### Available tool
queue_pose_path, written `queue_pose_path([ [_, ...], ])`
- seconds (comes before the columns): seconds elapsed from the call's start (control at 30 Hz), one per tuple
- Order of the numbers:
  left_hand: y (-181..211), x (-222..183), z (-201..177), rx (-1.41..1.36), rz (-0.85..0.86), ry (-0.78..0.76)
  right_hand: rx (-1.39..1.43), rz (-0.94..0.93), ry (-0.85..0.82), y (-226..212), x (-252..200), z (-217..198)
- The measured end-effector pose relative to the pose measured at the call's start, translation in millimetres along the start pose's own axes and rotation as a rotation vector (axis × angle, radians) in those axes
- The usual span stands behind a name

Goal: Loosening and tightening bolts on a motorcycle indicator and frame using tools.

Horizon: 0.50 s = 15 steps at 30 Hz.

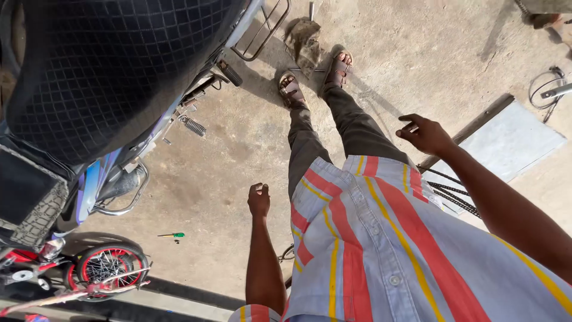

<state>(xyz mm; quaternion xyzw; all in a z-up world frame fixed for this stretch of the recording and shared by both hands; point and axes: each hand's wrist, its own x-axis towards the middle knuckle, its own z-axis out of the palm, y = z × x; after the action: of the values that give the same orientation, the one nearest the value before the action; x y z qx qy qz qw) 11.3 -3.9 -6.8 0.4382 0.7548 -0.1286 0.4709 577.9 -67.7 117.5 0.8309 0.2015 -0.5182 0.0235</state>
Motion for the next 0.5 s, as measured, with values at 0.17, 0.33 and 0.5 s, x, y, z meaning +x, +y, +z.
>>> queue_pose_path([
  [0.17,41,-18,36,-0.244,0.01,-0.115,-0.165,-0.29,-0.177,-5,2,17],
  [0.33,130,-42,2,-0.244,0.185,-0.077,-0.231,-0.218,-0.156,-14,32,-4],
  [0.5,179,-62,-61,-0.286,0.262,0.008,-0.365,-0.197,-0.096,18,89,-23],
])
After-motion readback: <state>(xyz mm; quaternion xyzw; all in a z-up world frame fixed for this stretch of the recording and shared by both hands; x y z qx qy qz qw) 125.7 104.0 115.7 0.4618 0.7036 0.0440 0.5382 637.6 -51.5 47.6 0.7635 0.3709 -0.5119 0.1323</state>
